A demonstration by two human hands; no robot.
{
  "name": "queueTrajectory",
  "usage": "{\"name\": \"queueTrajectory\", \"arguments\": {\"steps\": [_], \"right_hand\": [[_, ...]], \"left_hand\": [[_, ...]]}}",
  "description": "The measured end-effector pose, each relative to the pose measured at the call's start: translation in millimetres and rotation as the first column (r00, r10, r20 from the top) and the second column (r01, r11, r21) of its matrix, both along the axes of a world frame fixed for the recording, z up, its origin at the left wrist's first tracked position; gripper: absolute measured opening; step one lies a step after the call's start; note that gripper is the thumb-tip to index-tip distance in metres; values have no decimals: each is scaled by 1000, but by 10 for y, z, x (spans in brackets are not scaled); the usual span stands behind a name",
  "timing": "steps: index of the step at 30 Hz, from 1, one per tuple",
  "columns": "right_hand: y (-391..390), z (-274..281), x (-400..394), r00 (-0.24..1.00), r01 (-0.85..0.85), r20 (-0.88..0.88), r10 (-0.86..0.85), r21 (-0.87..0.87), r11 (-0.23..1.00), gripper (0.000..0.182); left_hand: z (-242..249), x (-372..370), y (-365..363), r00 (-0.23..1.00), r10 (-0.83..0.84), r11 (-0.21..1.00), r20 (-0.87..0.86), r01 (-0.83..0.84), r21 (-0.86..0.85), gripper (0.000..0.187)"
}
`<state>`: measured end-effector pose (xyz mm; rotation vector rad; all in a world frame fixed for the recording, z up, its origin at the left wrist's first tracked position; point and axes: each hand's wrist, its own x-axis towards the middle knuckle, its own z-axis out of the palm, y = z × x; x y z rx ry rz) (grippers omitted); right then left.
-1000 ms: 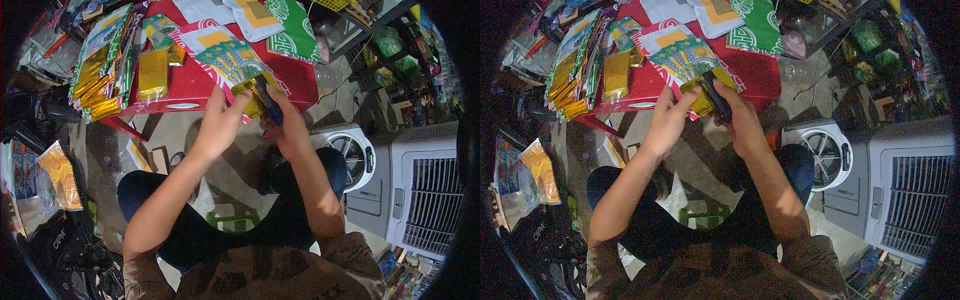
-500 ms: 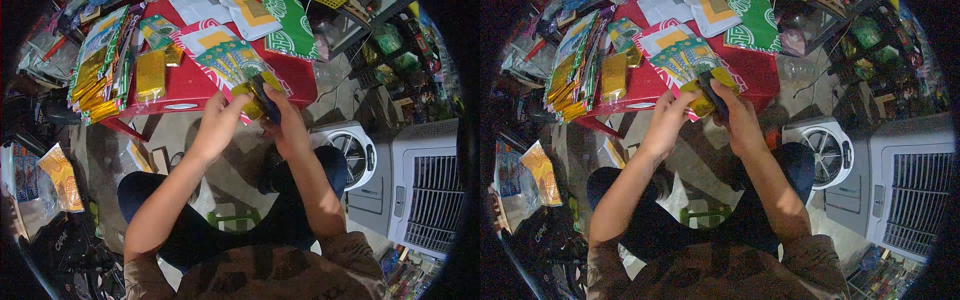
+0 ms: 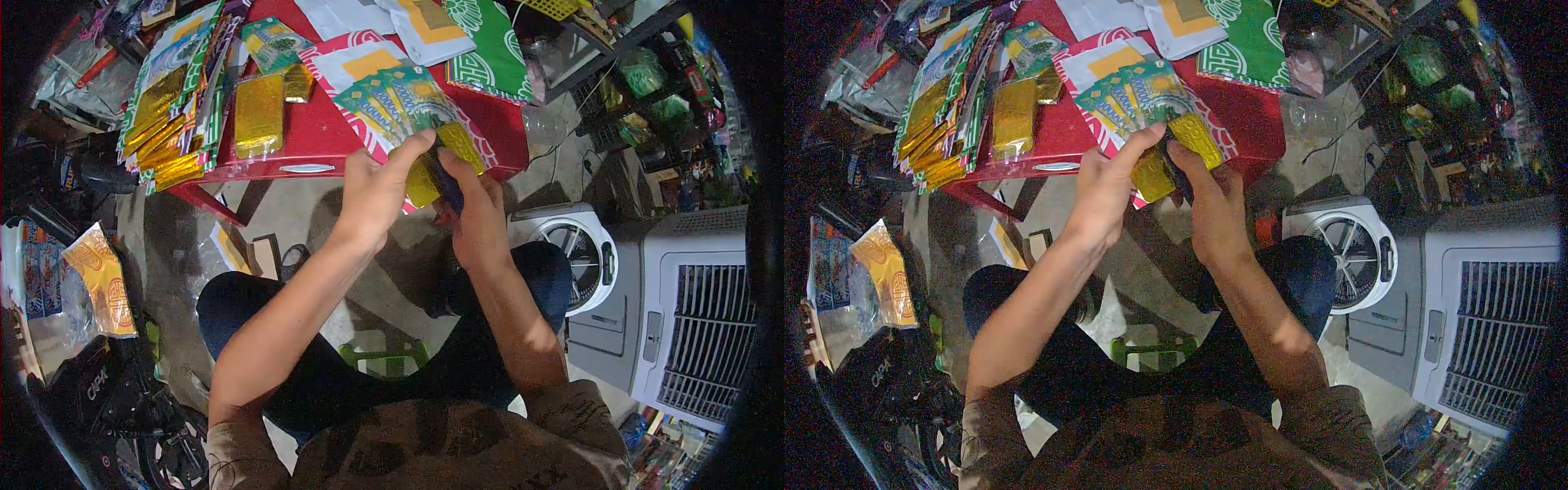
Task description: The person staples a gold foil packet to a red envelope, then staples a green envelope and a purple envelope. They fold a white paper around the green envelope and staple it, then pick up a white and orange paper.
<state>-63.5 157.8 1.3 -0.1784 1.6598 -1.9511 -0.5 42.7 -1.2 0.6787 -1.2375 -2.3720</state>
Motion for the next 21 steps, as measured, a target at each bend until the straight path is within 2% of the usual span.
{"name": "queueTrajectory", "arguments": {"steps": [2,5,8,11,14,20,21], "right_hand": [[42,-48,-47,998,-60,-17,60,7,998,35],[5,5,-41,998,-53,37,53,-14,999,35],[26,12,-87,990,-73,117,77,-39,997,36],[109,41,-94,983,-36,182,34,8,999,32],[216,-90,-183,969,-20,245,31,-48,999,33],[307,-82,-355,955,245,229,-190,-243,938,34],[301,-68,-370,945,296,226,-237,-282,913,35]], "left_hand": [[-8,-7,-21,999,-19,1000,34,19,18,44],[40,11,-39,999,20,999,25,-20,-34,39],[119,67,-76,1000,2,998,15,-3,66,36],[-7,58,-140,1000,-2,997,-16,1,-80,28],[-40,61,-233,999,-14,994,-34,10,-109,24],[-18,77,-311,999,-43,987,-20,40,-156,21],[9,93,-328,999,-44,974,-5,41,-222,21]]}}
